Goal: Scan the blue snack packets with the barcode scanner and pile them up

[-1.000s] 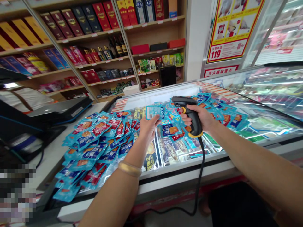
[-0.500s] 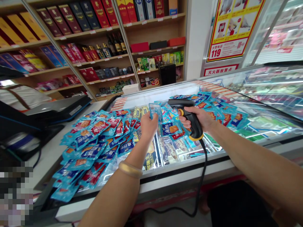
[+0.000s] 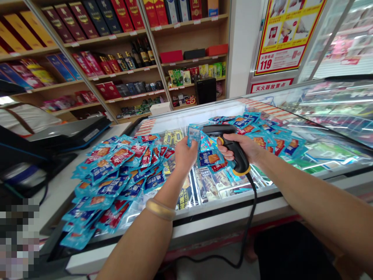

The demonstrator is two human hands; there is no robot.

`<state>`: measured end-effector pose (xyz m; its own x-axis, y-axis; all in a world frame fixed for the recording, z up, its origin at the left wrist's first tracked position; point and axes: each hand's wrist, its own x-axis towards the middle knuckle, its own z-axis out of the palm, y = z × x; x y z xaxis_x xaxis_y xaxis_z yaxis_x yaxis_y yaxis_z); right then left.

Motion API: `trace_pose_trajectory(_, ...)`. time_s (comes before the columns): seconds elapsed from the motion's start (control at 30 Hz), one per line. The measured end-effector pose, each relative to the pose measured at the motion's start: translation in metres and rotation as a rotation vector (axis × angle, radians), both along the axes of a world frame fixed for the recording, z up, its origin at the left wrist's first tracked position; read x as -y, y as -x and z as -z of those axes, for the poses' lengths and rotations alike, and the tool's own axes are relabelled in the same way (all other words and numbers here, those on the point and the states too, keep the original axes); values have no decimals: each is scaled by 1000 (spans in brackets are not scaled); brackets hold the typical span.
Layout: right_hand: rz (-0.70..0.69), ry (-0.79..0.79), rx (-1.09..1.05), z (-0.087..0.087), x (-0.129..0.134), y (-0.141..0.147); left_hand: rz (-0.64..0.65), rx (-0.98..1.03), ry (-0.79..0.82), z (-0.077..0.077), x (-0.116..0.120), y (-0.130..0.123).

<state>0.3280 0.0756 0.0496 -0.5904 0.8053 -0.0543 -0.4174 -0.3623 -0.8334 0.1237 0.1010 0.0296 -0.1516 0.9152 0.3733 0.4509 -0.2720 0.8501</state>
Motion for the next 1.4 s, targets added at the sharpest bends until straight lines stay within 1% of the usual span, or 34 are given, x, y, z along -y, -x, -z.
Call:
trace_pose_trajectory(0.07, 17, 1, -7, -1, 0, 0, -7, -8, -26, 0, 0, 0)
trace_pose_trajectory(0.13, 46, 6, -28, -2, 1, 3, -14, -35, -87, -3, 1, 1)
trace_pose_trajectory(0.23, 93, 22, -74, -3, 2, 12, -37, -103, -201, -15, 6, 14)
trace_pose_trajectory(0.33, 102, 29, -103, -2, 3, 28, -81, -258, -315, -36, 15, 44)
trace_pose_trajectory(0.4, 72, 26, -105, 0, 4, 42, -142, -407, -357, -51, 21, 73)
trace_pose_trajectory(0.43, 47, 25, -102, 0, 5, 49, -192, -481, -354, -58, 24, 89)
trace_pose_trajectory(0.5, -6, 26, -103, 0, 6, 64, -333, -611, -287, -66, 29, 120)
trace_pose_trajectory(0.53, -30, 28, -107, -1, 7, 71, -397, -679, -233, -68, 31, 135)
trace_pose_trajectory(0.57, -49, 31, -114, -1, 8, 77, -430, -754, -149, -68, 32, 149)
trace_pose_trajectory(0.63, -78, 39, -127, -2, 10, 87, -407, -901, 80, -64, 33, 170)
trace_pose_trajectory(0.7, -100, 48, -127, -3, 12, 92, -338, -1008, 266, -57, 33, 183)
trace_pose_trajectory(0.73, -105, 49, -125, -3, 12, 93, -316, -1039, 315, -55, 34, 186)
trace_pose_trajectory(0.77, -104, 48, -124, -3, 13, 94, -308, -1056, 328, -53, 34, 187)
trace_pose_trajectory(0.87, -69, 44, -123, -2, 11, 90, -335, -1049, 276, -54, 39, 181)
trace_pose_trajectory(0.93, -31, 44, -121, -3, 9, 84, -357, -1015, 192, -58, 43, 170)
trace_pose_trajectory(1.0, 14, 44, -126, -5, 5, 74, -331, -971, 83, -61, 46, 153)
trace_pose_trajectory(1.03, 39, 46, -130, -7, 2, 68, -290, -946, 26, -60, 46, 142)
trace_pose_trajectory(1.1, 86, 55, -137, -10, -2, 53, -156, -894, -64, -56, 46, 116)
trace_pose_trajectory(1.17, 126, 67, -138, -11, -7, 36, 24, -855, -96, -47, 44, 86)
trace_pose_trajectory(1.3, 180, 80, -124, -7, -13, 4, 369, -814, 18, -32, 39, 34)
trace_pose_trajectory(1.37, 194, 70, -120, -4, -14, -6, 474, -820, 89, -27, 36, 18)
trace_pose_trajectory(1.4, 198, 62, -119, -3, -15, -9, 491, -816, 119, -25, 35, 13)
